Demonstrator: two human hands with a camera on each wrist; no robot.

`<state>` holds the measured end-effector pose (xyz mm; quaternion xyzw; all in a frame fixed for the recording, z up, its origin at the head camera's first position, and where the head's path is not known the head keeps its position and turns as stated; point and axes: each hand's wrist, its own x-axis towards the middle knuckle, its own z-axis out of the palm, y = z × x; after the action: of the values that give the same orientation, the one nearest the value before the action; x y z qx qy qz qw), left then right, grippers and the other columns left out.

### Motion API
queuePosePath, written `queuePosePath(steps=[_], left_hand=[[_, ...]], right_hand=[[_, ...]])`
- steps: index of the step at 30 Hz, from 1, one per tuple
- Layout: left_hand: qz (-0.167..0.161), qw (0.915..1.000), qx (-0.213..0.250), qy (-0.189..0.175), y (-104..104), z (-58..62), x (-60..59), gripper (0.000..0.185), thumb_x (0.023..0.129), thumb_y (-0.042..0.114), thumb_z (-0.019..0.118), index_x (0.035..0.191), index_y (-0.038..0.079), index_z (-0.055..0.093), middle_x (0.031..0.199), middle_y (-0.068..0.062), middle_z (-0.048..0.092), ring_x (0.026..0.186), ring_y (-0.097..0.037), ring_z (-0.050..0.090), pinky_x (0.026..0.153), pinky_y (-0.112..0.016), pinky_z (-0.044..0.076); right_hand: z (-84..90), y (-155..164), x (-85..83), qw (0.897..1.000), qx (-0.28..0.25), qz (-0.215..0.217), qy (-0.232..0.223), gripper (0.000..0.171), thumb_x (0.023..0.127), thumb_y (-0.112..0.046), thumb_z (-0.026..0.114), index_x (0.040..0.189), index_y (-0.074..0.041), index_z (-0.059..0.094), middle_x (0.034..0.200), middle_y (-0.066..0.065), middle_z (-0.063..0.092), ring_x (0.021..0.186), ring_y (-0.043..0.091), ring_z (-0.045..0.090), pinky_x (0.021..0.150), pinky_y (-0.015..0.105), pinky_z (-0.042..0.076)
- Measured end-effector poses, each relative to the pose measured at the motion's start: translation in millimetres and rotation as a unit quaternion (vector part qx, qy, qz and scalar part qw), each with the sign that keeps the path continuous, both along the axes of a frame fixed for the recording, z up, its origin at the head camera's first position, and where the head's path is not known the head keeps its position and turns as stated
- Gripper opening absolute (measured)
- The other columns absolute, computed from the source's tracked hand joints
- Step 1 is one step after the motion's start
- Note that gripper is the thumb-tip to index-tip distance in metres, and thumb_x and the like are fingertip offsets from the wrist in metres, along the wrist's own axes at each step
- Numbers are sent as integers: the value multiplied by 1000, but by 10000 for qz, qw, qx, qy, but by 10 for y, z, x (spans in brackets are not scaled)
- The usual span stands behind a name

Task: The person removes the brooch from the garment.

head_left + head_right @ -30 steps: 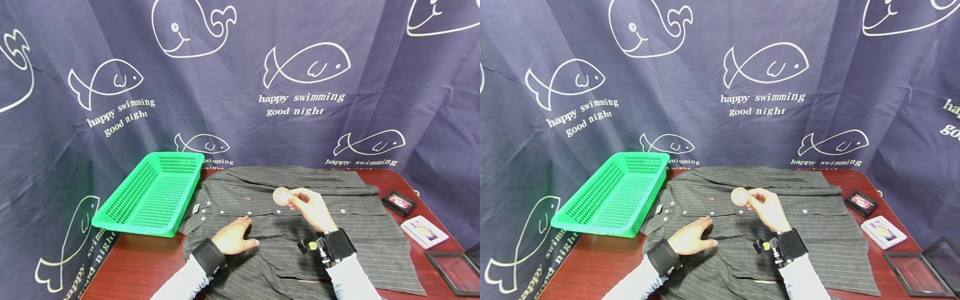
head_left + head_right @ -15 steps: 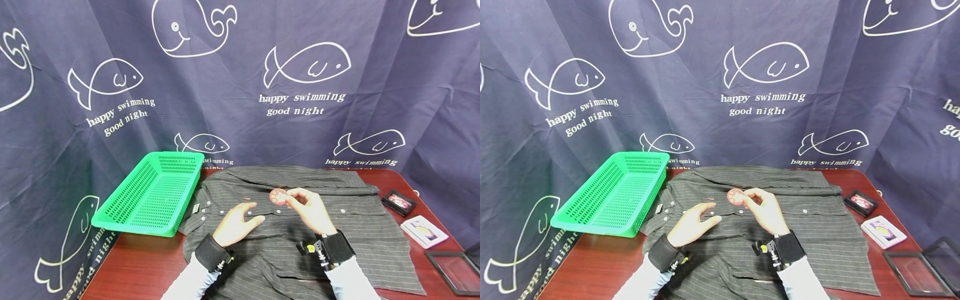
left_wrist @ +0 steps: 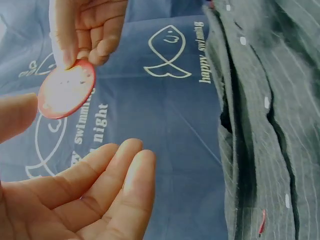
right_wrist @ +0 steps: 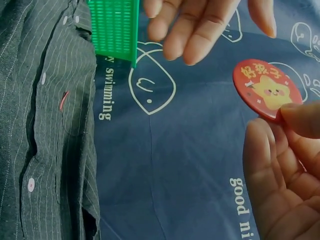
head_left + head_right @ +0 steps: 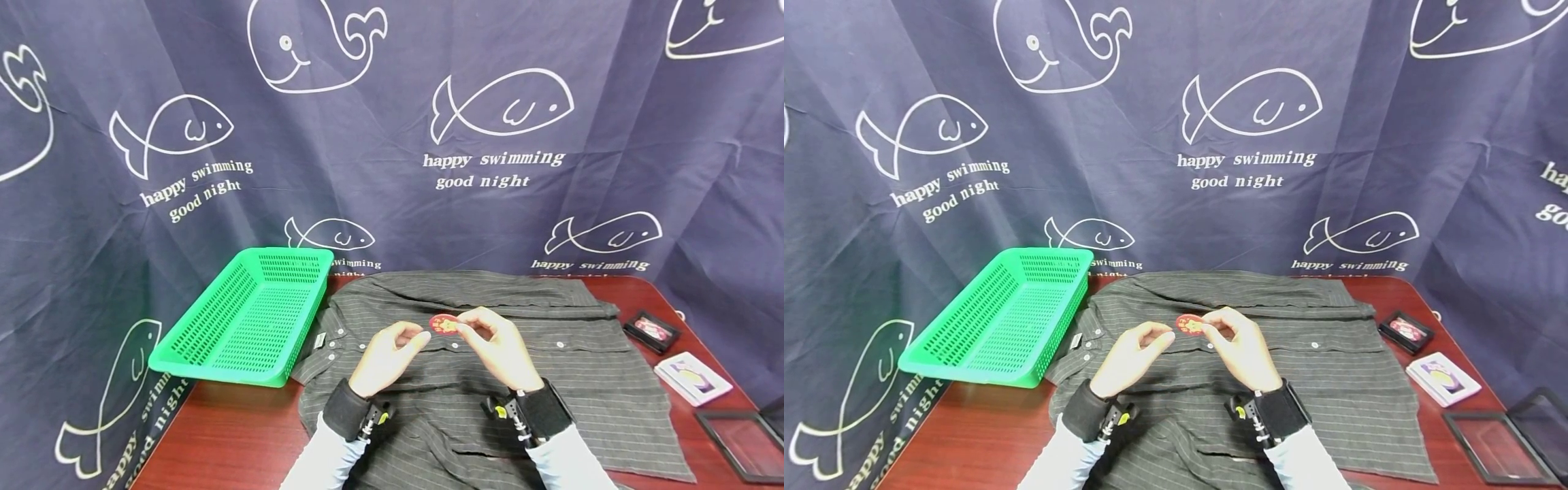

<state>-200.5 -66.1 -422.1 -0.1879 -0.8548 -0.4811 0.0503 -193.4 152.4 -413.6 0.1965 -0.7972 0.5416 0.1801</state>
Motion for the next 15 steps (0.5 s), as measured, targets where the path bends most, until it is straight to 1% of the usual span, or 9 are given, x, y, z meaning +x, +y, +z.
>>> queuePosePath(steps=[6,8,11,13,15], left_hand=[[77,10000,47,-34,10,37,-1,37,97,43,56,109,11,70,102,-5,73,89,-16,69,81,-28,54],[59,9999,90,-34,9,36,-3,36,98,42,55,107,11,71,98,-4,73,85,-14,68,78,-26,53],[-93,9992,374,-122,5,17,-20,34,99,38,55,102,8,71,91,-7,73,79,-11,66,73,-23,53],[-237,9974,623,-281,5,-2,-33,34,100,34,54,99,5,70,89,-11,73,77,-9,65,71,-22,54],[-343,9949,817,-480,6,-17,-39,34,101,32,53,99,2,69,90,-16,73,76,-8,65,71,-24,56]], right_hand=[[-2,-38,6,9992,151,144,352,12,87,1,70,98,-4,70,90,8,70,76,-2,61,68,18,53],[-15,-48,4,9987,201,177,434,13,86,2,70,96,-5,70,89,7,70,76,-2,62,68,18,54],[-37,-60,3,9980,293,238,514,13,85,3,71,94,-7,70,90,5,70,77,-2,62,68,19,55],[-44,-70,8,9973,373,268,570,13,85,2,71,93,-8,71,91,4,70,78,-2,62,69,20,55],[-54,-77,11,9967,444,296,610,12,86,1,71,93,-10,71,91,2,70,79,-2,62,68,21,55]])
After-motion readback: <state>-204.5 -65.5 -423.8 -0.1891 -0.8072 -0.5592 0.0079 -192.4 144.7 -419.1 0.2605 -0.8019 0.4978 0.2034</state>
